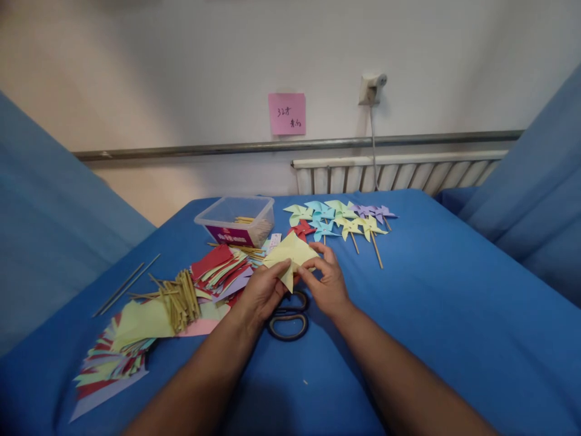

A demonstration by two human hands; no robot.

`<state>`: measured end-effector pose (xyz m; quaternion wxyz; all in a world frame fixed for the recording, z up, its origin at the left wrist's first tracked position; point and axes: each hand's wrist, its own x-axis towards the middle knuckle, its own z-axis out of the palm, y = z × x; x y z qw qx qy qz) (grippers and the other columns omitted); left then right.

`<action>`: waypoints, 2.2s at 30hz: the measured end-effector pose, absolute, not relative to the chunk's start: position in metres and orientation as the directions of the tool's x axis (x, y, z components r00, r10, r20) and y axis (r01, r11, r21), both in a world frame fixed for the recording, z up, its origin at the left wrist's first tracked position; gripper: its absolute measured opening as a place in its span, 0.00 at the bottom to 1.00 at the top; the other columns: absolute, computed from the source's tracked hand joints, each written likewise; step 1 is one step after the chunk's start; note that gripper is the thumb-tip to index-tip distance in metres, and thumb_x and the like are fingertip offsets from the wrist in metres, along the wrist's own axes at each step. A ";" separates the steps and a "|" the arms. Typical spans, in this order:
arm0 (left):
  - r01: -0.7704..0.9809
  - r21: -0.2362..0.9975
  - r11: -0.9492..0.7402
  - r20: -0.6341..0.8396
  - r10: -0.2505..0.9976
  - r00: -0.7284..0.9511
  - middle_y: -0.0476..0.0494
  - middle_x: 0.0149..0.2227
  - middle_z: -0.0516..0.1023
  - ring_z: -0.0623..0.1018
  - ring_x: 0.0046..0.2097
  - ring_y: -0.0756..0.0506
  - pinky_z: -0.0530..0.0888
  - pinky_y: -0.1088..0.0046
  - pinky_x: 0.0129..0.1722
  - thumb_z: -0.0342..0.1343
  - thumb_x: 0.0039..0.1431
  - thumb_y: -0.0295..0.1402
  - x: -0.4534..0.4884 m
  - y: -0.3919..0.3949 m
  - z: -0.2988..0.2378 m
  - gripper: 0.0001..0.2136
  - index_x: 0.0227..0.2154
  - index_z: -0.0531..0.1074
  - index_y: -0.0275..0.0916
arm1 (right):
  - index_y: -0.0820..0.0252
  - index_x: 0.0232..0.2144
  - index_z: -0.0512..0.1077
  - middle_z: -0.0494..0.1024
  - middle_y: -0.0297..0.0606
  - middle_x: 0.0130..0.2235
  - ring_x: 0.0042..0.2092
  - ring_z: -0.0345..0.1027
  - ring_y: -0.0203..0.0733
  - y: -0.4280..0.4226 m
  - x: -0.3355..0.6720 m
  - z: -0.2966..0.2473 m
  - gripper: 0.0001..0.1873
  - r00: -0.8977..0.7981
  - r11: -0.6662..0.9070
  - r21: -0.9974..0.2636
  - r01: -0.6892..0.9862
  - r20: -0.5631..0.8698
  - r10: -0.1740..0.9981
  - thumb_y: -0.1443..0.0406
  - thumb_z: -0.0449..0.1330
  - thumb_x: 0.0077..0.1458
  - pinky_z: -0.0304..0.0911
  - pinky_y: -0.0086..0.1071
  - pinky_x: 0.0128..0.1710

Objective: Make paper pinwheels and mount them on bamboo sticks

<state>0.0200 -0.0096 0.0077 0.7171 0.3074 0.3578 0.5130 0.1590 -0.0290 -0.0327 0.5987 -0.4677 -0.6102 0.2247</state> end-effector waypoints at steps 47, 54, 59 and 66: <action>-0.346 0.888 0.303 -0.237 0.946 0.221 0.41 0.38 0.82 0.78 0.32 0.48 0.76 0.75 0.31 0.68 0.42 0.25 0.025 -0.014 0.009 0.21 0.43 0.77 0.34 | 0.56 0.22 0.75 0.77 0.44 0.45 0.49 0.73 0.49 -0.028 0.160 -0.032 0.10 0.219 0.312 -0.923 0.224 0.360 0.907 0.59 0.64 0.51 0.62 0.44 0.53; -0.340 0.891 0.301 -0.236 0.946 0.220 0.41 0.38 0.82 0.78 0.31 0.48 0.76 0.75 0.31 0.69 0.39 0.25 0.025 -0.014 0.010 0.23 0.44 0.77 0.34 | 0.56 0.22 0.74 0.78 0.44 0.44 0.49 0.73 0.50 -0.028 0.160 -0.032 0.10 0.229 0.312 -0.925 0.215 0.359 0.905 0.58 0.64 0.51 0.63 0.43 0.53; -0.344 0.896 0.281 -0.202 0.948 0.247 0.41 0.38 0.82 0.78 0.32 0.49 0.75 0.76 0.31 0.69 0.40 0.25 0.025 -0.014 0.009 0.24 0.45 0.77 0.35 | 0.56 0.21 0.74 0.78 0.43 0.44 0.49 0.73 0.50 -0.028 0.159 -0.030 0.11 0.234 0.303 -0.929 0.214 0.350 0.907 0.58 0.63 0.51 0.63 0.43 0.53; -0.334 0.898 0.286 -0.218 0.949 0.228 0.40 0.39 0.82 0.78 0.32 0.48 0.75 0.75 0.30 0.70 0.39 0.26 0.026 -0.013 0.009 0.25 0.45 0.77 0.34 | 0.56 0.21 0.74 0.78 0.43 0.43 0.48 0.73 0.49 -0.029 0.158 -0.030 0.11 0.246 0.292 -0.933 0.208 0.339 0.908 0.58 0.63 0.51 0.63 0.43 0.52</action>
